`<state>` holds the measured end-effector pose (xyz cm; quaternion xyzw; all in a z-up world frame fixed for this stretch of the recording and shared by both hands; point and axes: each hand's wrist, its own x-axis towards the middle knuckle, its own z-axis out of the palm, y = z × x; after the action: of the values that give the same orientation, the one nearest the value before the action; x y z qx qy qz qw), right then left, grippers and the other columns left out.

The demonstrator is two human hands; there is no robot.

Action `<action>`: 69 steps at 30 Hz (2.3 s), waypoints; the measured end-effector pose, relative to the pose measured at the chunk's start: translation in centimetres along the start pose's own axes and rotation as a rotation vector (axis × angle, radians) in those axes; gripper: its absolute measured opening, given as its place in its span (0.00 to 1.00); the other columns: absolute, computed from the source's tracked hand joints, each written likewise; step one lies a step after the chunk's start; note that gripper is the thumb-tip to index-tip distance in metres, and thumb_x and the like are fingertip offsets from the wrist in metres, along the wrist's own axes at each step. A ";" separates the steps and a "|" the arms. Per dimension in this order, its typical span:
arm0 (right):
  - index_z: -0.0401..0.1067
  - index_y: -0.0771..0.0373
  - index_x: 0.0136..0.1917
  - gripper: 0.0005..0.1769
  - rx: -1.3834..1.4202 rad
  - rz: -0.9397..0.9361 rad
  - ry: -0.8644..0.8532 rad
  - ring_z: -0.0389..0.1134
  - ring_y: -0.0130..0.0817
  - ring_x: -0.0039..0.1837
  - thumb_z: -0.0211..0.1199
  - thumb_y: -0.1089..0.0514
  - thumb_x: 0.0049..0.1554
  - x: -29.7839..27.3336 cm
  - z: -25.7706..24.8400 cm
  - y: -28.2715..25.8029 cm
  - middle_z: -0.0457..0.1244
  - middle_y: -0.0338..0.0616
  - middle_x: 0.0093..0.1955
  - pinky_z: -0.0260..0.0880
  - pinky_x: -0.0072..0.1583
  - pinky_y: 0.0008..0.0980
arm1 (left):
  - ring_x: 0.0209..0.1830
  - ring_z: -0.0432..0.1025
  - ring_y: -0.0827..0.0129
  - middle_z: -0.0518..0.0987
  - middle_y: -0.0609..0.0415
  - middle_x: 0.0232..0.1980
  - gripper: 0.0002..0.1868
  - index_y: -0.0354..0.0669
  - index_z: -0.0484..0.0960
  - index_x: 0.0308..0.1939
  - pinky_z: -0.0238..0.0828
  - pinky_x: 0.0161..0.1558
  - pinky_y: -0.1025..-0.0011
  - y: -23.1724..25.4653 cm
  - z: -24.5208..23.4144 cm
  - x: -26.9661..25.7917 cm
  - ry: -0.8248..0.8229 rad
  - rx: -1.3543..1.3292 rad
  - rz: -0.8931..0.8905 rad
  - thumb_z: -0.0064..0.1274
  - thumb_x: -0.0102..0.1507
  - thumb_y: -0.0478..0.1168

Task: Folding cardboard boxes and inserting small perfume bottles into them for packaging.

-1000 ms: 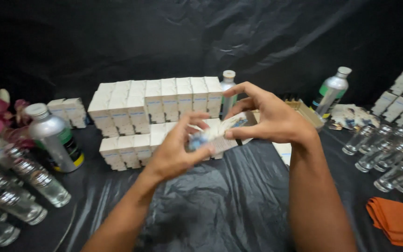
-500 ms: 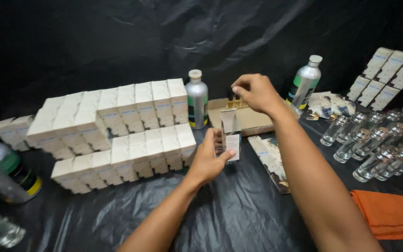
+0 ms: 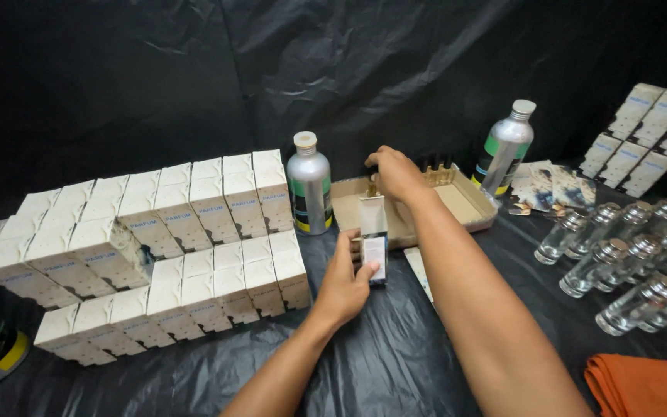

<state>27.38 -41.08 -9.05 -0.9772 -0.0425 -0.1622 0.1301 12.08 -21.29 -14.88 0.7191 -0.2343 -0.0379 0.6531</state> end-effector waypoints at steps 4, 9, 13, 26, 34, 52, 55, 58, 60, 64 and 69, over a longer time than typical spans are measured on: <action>0.80 0.55 0.54 0.13 -0.018 0.035 0.007 0.70 0.48 0.62 0.68 0.63 0.55 0.1 -0.1 -0.2 0.67 0.43 0.57 0.73 0.63 0.50 | 0.59 0.74 0.40 0.77 0.31 0.55 0.28 0.36 0.61 0.67 0.75 0.55 0.52 -0.2 -0.1 -0.1 -0.009 -0.015 0.008 0.52 0.63 0.27; 0.79 0.57 0.47 0.06 -0.001 -0.012 0.040 0.71 0.53 0.59 0.70 0.60 0.53 -0.1 -2.2 -0.2 0.66 0.49 0.50 0.74 0.60 0.50 | 0.58 0.74 0.39 0.77 0.30 0.54 0.29 0.35 0.62 0.66 0.75 0.55 0.52 -0.1 -0.1 -0.1 0.003 -0.035 0.007 0.54 0.62 0.27; 0.78 0.58 0.46 0.06 0.028 -0.053 0.130 0.71 0.55 0.57 0.70 0.60 0.54 -1.0 -6.5 -1.2 0.66 0.51 0.47 0.74 0.58 0.50 | 0.59 0.74 0.41 0.77 0.32 0.55 0.29 0.36 0.62 0.66 0.75 0.55 0.53 0.2 -0.1 -0.4 0.004 -0.044 -0.001 0.54 0.63 0.28; 0.76 0.72 0.53 0.09 0.519 -0.370 0.192 0.75 0.43 0.44 0.64 0.71 0.57 -14.9 -22.3 -15.1 0.69 0.57 0.42 0.77 0.47 0.38 | 0.59 0.72 0.40 0.77 0.34 0.55 0.27 0.38 0.64 0.64 0.74 0.56 0.51 4.7 -3.6 -7.2 -0.036 -0.048 0.110 0.56 0.62 0.33; 0.77 0.69 0.49 0.09 0.596 -0.484 0.008 0.77 0.43 0.42 0.67 0.70 0.53 -19.3 -19.3 -21.0 0.69 0.55 0.41 0.80 0.43 0.40 | 0.56 0.73 0.39 0.77 0.33 0.54 0.27 0.38 0.63 0.62 0.74 0.57 0.52 4.5 -10.2 -12.0 0.041 0.064 0.108 0.57 0.61 0.32; 0.81 0.48 0.44 0.05 -0.159 -0.528 -0.370 0.76 0.41 0.49 0.70 0.50 0.54 -19.9 -12.1 -32.4 0.74 0.33 0.42 0.76 0.53 0.42 | 0.42 0.73 0.56 0.74 0.48 0.39 0.22 0.42 0.66 0.55 0.74 0.56 0.52 4.7 -17.8 -18.5 0.150 0.164 0.086 0.59 0.61 0.32; 0.82 0.50 0.46 0.08 -0.160 -0.520 -0.413 0.76 0.39 0.47 0.71 0.49 0.54 -19.2 -10.8 -32.5 0.74 0.34 0.43 0.76 0.52 0.39 | 0.41 0.74 0.57 0.75 0.49 0.37 0.21 0.42 0.67 0.52 0.75 0.52 0.55 3.8 -18.1 -18.4 0.147 0.202 0.058 0.61 0.60 0.33; 0.81 0.50 0.45 0.08 -0.117 -0.499 -0.463 0.75 0.46 0.51 0.71 0.51 0.50 -18.6 -9.8 -32.5 0.74 0.34 0.44 0.75 0.55 0.46 | 0.45 0.73 0.55 0.76 0.46 0.42 0.23 0.43 0.67 0.54 0.72 0.54 0.55 3.0 -18.2 -18.3 0.148 0.222 0.022 0.61 0.59 0.32; 0.81 0.51 0.44 0.07 -0.097 -0.501 -0.485 0.75 0.48 0.49 0.70 0.53 0.50 -18.7 -9.8 -32.7 0.75 0.35 0.44 0.75 0.53 0.45 | 0.46 0.72 0.54 0.76 0.45 0.43 0.25 0.45 0.67 0.54 0.72 0.53 0.55 3.2 -18.1 -18.6 0.151 0.239 0.012 0.63 0.58 0.34; 0.81 0.51 0.42 0.04 -0.072 -0.478 -0.511 0.76 0.45 0.43 0.71 0.55 0.50 -18.2 -8.2 -32.3 0.75 0.35 0.42 0.75 0.50 0.41 | 0.40 0.71 0.57 0.73 0.49 0.37 0.19 0.43 0.67 0.50 0.72 0.50 0.60 2.9 -18.6 -18.8 0.127 0.178 0.006 0.60 0.61 0.31; 0.80 0.56 0.41 0.05 0.140 -0.528 -0.452 0.74 0.54 0.40 0.68 0.56 0.50 -19.0 -8.9 -31.6 0.74 0.45 0.38 0.74 0.47 0.47 | 0.54 0.74 0.46 0.77 0.40 0.50 0.25 0.42 0.65 0.56 0.75 0.56 0.54 3.3 -18.4 -18.8 0.117 0.207 -0.029 0.61 0.60 0.34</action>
<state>2.76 -13.84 0.40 -0.9324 -0.3325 0.0335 0.1374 1.04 2.78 -13.81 0.7871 -0.1880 0.0193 0.5872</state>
